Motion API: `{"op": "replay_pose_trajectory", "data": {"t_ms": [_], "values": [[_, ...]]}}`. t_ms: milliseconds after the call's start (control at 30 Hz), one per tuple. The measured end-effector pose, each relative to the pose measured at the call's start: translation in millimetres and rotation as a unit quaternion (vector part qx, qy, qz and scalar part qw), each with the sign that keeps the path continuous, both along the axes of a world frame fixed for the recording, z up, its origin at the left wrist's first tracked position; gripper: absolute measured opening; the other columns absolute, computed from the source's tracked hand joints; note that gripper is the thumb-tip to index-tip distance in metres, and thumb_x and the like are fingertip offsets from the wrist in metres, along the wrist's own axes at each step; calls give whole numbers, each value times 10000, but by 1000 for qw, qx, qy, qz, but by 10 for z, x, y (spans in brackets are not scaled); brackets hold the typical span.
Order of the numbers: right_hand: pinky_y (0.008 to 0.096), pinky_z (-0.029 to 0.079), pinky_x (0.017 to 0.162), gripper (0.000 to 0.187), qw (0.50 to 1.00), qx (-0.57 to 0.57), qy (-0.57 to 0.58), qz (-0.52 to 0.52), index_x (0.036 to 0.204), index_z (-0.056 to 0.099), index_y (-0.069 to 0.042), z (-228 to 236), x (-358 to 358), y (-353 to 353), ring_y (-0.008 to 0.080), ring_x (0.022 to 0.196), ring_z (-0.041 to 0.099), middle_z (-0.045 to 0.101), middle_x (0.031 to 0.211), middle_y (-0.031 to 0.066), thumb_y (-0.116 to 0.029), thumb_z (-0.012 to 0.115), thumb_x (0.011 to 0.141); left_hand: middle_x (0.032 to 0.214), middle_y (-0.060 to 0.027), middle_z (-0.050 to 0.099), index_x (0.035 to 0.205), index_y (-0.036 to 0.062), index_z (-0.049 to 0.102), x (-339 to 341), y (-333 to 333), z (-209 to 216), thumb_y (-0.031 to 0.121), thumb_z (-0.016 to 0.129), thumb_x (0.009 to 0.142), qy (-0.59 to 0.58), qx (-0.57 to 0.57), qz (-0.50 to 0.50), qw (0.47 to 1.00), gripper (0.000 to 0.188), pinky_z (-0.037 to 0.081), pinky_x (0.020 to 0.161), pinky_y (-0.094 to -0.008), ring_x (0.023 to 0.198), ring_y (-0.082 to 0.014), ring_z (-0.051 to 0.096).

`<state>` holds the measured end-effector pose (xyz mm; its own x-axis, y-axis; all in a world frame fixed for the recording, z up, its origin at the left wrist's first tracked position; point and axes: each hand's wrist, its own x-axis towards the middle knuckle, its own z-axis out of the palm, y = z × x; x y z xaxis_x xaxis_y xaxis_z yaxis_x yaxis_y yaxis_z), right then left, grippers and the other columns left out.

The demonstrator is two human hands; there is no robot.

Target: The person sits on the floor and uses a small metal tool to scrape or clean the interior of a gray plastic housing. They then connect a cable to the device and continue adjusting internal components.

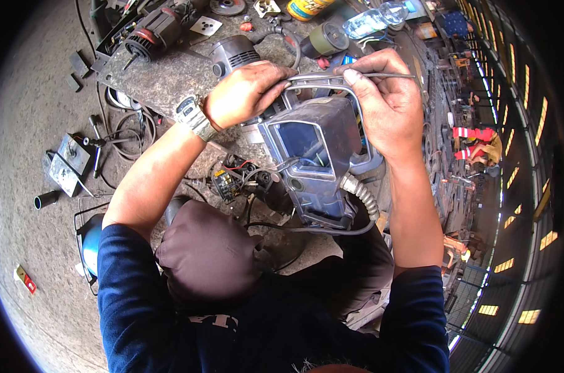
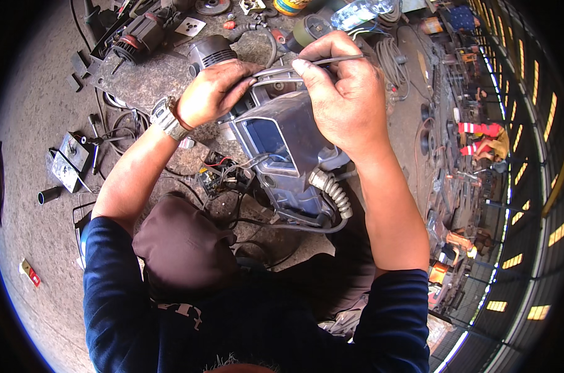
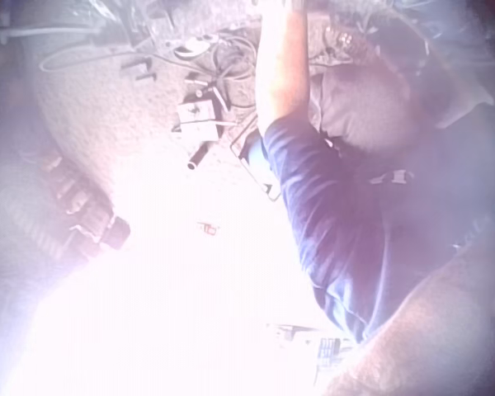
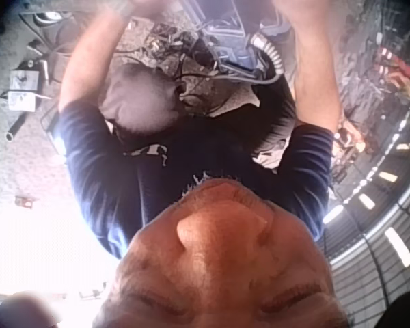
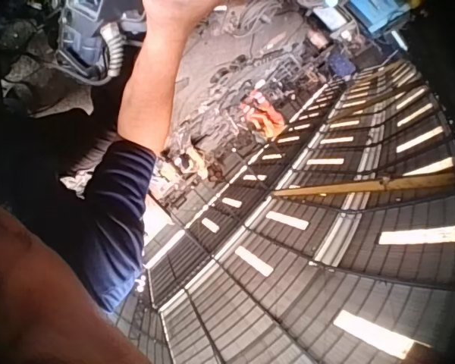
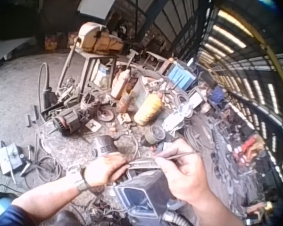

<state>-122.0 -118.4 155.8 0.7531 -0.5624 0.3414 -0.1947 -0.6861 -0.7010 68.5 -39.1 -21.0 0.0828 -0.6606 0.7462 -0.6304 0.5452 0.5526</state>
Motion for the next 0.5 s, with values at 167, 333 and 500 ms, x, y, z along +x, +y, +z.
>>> {"op": "replay_pose_trajectory", "data": {"t_ms": [167, 333, 500], "values": [[254, 503, 730, 63, 1000, 15, 26, -4, 980, 688, -6, 33, 5, 25, 66, 806, 615, 678, 876, 14, -33, 744, 968, 1037, -195, 735, 1206, -5, 690, 31, 19, 11, 103, 710, 984, -6, 23, 0, 1000, 248, 586, 871, -450, 968, -400, 718], [259, 524, 767, 77, 999, 25, -35, 21, 983, 686, -4, 6, 56, 161, 70, 839, 640, 722, 902, 34, -22, 757, 960, 946, -195, 706, 1145, -15, 698, 15, 37, 47, 167, 704, 981, 7, 11, 7, 1000, 245, 578, 828, -472, 906, -395, 701], [265, 536, 779, 71, 999, -29, -12, 44, 977, 689, 9, 5, -4, 85, 78, 855, 652, 734, 923, 35, -15, 755, 967, 965, -195, 714, 1152, -12, 701, -26, 15, 42, 175, 705, 982, 17, 12, 10, 1000, 253, 580, 840, -470, 928, -391, 707]]}}
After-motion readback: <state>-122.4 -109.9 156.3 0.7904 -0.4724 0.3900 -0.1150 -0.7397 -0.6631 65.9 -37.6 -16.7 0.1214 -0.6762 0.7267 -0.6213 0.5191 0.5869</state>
